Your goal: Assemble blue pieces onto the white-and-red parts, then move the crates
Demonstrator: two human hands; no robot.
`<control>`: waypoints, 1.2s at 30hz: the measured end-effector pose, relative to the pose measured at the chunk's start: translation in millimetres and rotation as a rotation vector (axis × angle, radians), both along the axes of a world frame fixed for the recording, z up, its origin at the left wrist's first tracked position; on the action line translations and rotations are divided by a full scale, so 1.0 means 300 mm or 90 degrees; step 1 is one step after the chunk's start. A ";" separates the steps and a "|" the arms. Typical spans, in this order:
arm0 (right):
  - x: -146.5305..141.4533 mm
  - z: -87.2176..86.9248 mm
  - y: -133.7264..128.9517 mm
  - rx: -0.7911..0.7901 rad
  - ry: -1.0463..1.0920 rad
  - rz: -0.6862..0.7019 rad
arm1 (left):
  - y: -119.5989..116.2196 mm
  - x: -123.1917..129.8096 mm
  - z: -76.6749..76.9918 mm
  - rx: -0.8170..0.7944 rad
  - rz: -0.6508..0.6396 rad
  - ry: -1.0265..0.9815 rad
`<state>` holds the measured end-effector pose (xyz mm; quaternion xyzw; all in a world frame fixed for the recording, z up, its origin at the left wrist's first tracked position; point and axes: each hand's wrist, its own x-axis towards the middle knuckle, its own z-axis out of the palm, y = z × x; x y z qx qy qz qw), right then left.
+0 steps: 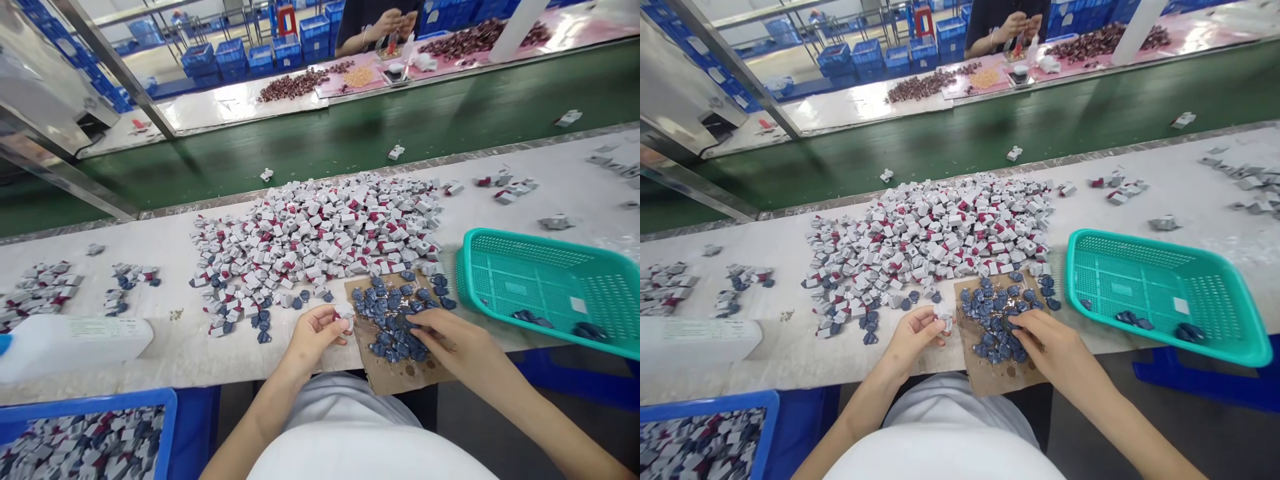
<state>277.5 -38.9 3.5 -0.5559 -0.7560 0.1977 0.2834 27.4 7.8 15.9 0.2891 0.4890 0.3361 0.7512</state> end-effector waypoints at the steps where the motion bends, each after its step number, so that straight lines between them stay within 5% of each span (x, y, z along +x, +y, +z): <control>1: -0.001 0.000 0.002 0.007 -0.019 0.016 | -0.001 0.002 0.002 -0.002 0.000 -0.005; 9: 0.000 0.019 0.033 -0.088 -0.210 0.101 | -0.014 0.016 -0.002 -0.035 0.033 -0.029; 17: -0.028 0.036 0.044 -0.022 -0.309 0.136 | -0.017 0.015 0.041 0.012 0.058 -0.004; 27: -0.165 0.224 0.032 0.049 0.115 0.014 | -0.048 0.011 0.089 0.078 0.072 -0.109; 36: -0.231 0.222 0.035 0.060 0.171 0.016 | -0.049 0.019 0.113 0.088 0.077 -0.143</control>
